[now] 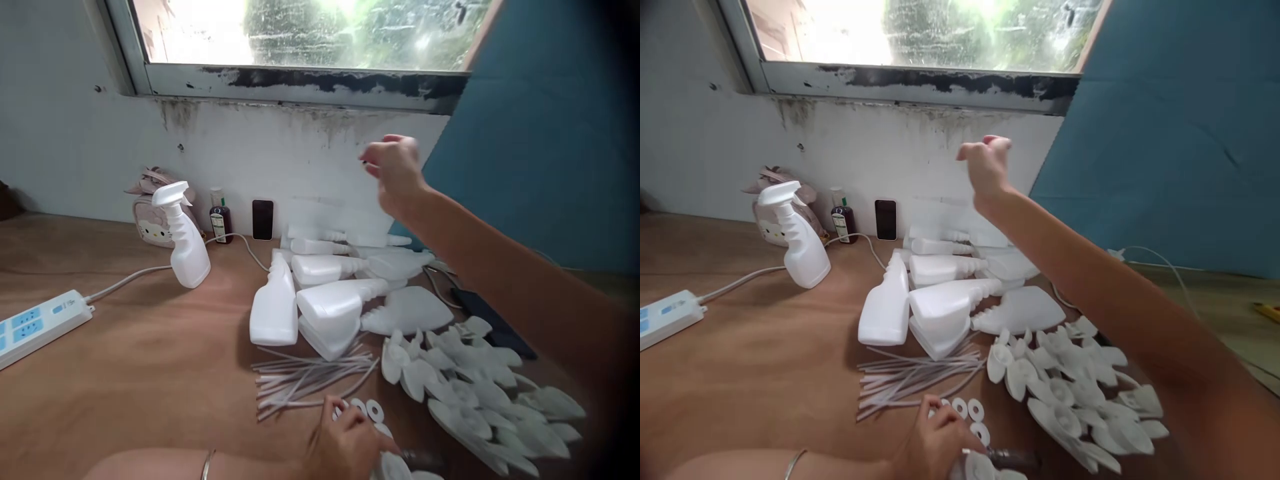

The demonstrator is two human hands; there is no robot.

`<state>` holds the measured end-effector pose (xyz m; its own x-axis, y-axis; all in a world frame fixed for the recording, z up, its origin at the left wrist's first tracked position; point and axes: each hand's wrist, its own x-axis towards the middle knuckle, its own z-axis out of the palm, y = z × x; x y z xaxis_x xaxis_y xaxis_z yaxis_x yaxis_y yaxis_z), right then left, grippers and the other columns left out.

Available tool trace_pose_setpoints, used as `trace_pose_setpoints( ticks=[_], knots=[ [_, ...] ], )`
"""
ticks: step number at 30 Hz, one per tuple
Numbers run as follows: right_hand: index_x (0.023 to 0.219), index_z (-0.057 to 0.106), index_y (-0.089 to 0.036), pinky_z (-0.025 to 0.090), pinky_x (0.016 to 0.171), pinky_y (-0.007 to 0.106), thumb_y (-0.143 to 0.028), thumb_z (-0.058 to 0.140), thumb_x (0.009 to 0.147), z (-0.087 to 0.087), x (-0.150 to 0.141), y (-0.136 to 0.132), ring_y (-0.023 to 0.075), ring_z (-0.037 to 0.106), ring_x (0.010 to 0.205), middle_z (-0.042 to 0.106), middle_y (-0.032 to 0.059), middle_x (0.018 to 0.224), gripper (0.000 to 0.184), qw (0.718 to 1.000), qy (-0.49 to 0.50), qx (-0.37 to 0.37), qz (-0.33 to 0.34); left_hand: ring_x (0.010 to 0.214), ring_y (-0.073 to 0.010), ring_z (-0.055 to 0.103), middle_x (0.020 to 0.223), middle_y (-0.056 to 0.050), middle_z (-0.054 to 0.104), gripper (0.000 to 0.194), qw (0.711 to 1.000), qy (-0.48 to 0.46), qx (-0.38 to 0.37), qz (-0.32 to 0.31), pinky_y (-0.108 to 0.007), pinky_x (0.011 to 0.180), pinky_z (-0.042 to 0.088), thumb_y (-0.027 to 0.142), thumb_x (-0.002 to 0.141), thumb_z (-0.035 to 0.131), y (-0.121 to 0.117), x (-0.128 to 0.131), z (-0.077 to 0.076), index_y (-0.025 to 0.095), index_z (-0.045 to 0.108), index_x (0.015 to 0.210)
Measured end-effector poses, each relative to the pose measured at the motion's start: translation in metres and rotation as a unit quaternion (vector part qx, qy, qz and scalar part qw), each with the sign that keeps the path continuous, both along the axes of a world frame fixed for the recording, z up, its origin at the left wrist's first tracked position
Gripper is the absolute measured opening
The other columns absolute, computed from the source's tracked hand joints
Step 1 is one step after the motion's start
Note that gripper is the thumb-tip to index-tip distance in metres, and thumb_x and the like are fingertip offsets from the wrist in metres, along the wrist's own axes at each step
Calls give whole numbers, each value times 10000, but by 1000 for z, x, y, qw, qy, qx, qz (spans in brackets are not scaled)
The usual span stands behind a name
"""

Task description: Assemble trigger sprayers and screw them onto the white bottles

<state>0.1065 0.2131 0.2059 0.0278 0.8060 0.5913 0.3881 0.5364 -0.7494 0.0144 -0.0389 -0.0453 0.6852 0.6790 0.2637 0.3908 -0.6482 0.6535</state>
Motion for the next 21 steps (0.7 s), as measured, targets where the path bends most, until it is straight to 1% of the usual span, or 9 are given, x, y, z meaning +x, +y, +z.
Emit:
trace_pose_setpoints(
  ticks=[2,3,6,9,11,13,15,18,21],
  knots=[
    [961,457,-289,481,860,416,-182,562,738,-15,32,-59,227,545,1039,506,59,1113,269,992,103,43,-53,884,-226,560,922,-39,648,289,1000,-22,17,9,-452,877,350,310,721,654,-3,2,0,188,544,959],
    [943,449,-287,488,844,398,-170,562,724,-27,43,-88,215,556,1013,507,56,1110,273,993,92,65,-30,885,-228,555,923,-36,644,361,999,-41,30,21,-445,880,333,317,673,672,-6,1,1,189,531,979],
    [896,501,-250,519,727,364,-179,591,704,-72,62,-166,196,610,833,582,39,942,223,998,1,43,55,873,-216,550,935,-41,626,398,992,-75,73,64,-412,869,314,281,640,643,-13,-3,8,182,506,1000],
    [903,555,-208,513,691,314,-191,513,805,-109,68,-215,179,620,789,624,42,847,108,971,-187,-8,147,878,-203,557,925,-34,626,306,989,-62,123,51,-386,869,300,267,698,590,-19,-6,13,176,505,978],
    [923,590,-188,501,664,286,-172,463,842,-126,71,-233,178,622,792,648,54,865,152,929,-308,-36,202,904,-208,558,923,-29,634,231,986,-44,161,19,-377,871,290,274,746,557,-20,-6,14,179,510,951],
    [931,623,-174,489,717,304,-137,411,861,-139,75,-241,186,618,822,657,71,905,226,905,-371,-20,206,907,-217,558,913,-34,634,201,982,-35,188,10,-374,862,292,283,755,556,-21,-6,12,181,516,924],
    [1028,623,-179,483,789,312,-128,387,878,-149,81,-242,188,617,899,665,76,968,283,891,-378,-35,249,892,-220,559,892,-36,631,210,979,-38,201,27,-370,849,301,284,735,578,-20,-5,10,184,516,909],
    [1166,575,-209,489,818,307,-170,395,895,-163,88,-238,193,606,978,645,73,1088,328,878,-371,-81,291,884,-209,561,881,-27,631,226,974,-36,222,39,-356,842,314,280,733,589,-18,-4,6,185,507,921],
    [1198,555,-207,491,838,313,-222,397,909,-177,89,-234,195,599,1004,623,68,1137,330,883,-341,-109,303,901,-201,565,912,-32,633,204,965,-11,262,-6,-346,860,328,289,771,566,-18,-4,5,176,504,930]
  ],
)
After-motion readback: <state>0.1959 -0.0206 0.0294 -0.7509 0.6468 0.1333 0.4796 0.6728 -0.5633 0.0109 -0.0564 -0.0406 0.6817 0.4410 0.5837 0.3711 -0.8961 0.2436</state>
